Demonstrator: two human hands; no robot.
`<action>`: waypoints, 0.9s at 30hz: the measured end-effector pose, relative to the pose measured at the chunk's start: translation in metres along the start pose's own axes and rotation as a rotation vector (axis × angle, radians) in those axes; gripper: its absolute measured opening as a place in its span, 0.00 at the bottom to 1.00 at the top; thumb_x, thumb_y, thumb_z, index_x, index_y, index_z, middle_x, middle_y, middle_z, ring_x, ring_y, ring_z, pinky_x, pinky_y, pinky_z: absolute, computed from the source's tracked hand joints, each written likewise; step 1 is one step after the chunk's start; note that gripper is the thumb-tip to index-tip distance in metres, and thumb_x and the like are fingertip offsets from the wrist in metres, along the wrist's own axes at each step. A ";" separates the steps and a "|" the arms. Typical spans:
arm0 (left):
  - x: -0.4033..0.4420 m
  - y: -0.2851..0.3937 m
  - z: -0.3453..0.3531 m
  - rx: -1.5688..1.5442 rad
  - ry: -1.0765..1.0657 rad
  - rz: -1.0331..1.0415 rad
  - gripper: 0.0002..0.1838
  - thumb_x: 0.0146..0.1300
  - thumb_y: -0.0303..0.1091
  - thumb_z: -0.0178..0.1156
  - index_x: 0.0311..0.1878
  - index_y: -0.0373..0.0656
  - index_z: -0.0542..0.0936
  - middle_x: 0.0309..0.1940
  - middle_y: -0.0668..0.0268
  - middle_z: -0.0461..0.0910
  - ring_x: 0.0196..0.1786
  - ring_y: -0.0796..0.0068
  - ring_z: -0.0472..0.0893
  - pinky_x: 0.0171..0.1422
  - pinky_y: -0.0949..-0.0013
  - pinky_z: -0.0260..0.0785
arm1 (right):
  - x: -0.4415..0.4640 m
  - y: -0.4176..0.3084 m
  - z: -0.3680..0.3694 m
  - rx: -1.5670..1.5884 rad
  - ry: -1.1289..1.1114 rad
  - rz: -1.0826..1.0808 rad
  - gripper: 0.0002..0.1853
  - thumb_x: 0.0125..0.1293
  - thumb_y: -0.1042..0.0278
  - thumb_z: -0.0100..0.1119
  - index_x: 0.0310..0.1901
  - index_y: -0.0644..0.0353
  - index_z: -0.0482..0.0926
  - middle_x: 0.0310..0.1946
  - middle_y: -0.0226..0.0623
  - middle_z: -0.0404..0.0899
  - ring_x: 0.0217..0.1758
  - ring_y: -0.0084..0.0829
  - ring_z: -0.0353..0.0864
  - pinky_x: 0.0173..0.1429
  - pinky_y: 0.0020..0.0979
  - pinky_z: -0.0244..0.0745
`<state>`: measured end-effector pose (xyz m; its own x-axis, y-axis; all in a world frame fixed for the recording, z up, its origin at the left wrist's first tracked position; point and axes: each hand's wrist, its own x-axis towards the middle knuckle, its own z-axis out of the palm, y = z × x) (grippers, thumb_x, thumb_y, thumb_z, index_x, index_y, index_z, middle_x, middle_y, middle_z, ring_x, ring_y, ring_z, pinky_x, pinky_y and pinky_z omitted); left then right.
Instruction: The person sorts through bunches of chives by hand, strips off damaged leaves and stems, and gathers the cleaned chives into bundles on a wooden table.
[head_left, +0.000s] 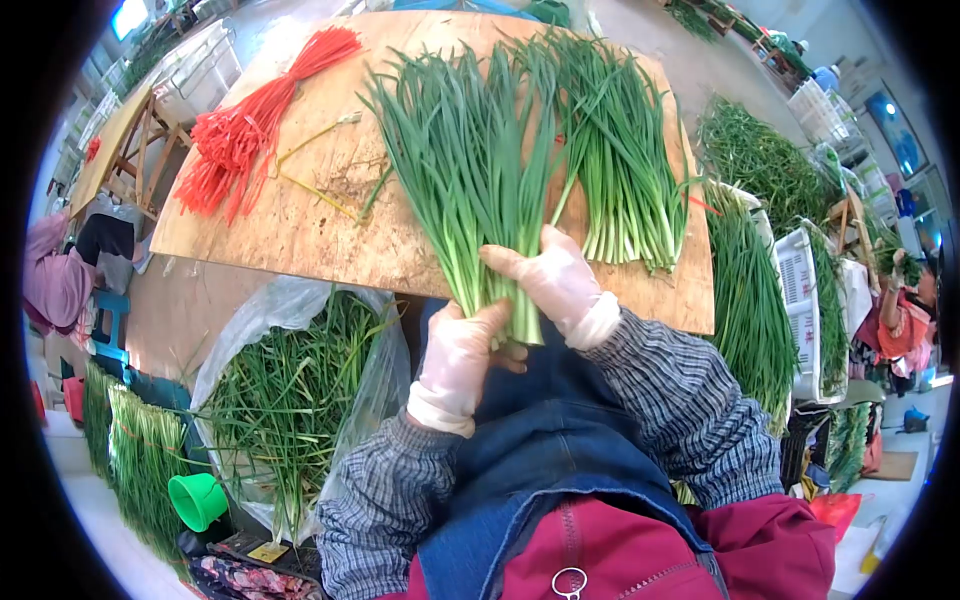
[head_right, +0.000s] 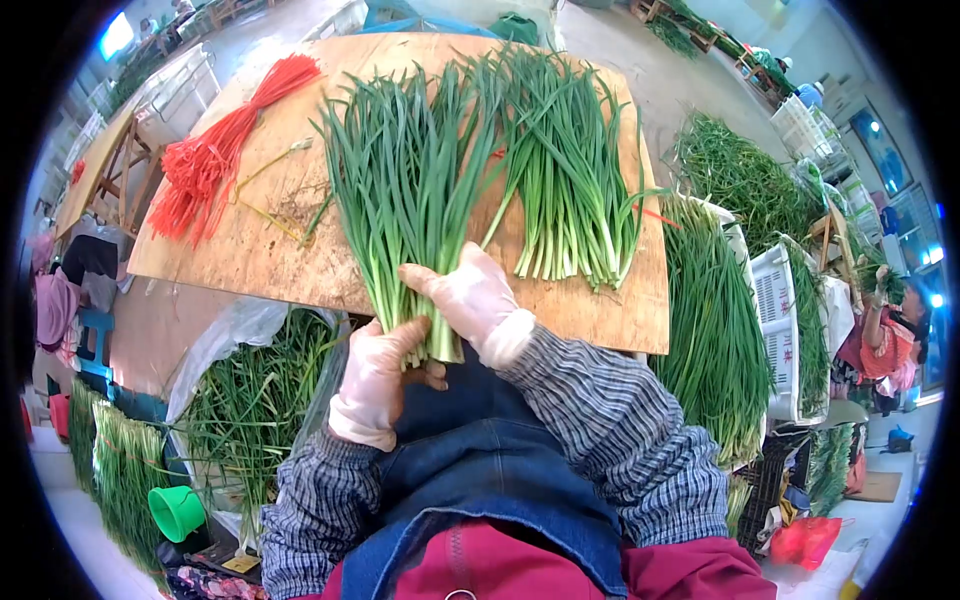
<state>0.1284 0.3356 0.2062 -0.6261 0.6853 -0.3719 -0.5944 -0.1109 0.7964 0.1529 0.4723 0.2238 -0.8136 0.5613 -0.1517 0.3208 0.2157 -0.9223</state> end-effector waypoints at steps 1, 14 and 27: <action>-0.004 0.005 0.007 0.015 0.062 -0.025 0.09 0.60 0.31 0.55 0.40 0.34 0.74 0.26 0.60 0.78 0.19 0.73 0.75 0.21 0.71 0.71 | 0.002 -0.001 0.000 0.306 -0.111 0.029 0.21 0.52 0.60 0.65 0.41 0.69 0.75 0.35 0.44 0.79 0.36 0.32 0.79 0.40 0.30 0.74; -0.009 -0.006 0.047 1.234 0.006 0.468 0.33 0.52 0.38 0.58 0.53 0.22 0.58 0.20 0.47 0.76 0.25 0.48 0.77 0.31 0.52 0.70 | -0.009 -0.016 -0.027 0.416 -0.064 0.117 0.16 0.43 0.86 0.56 0.39 0.70 0.74 0.29 0.38 0.77 0.28 0.28 0.77 0.34 0.27 0.74; -0.072 -0.020 -0.003 0.952 -0.365 0.260 0.25 0.57 0.30 0.56 0.59 0.36 0.65 0.31 0.59 0.79 0.35 0.66 0.80 0.42 0.70 0.71 | 0.000 -0.048 -0.004 -0.400 -0.661 0.149 0.24 0.44 0.80 0.57 0.46 0.73 0.65 0.20 0.38 0.74 0.18 0.27 0.75 0.19 0.27 0.73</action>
<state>0.1836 0.2861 0.2152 -0.3936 0.9143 -0.0957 0.2776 0.2175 0.9358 0.1396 0.4648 0.2691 -0.8276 0.0421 -0.5598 0.4973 0.5175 -0.6963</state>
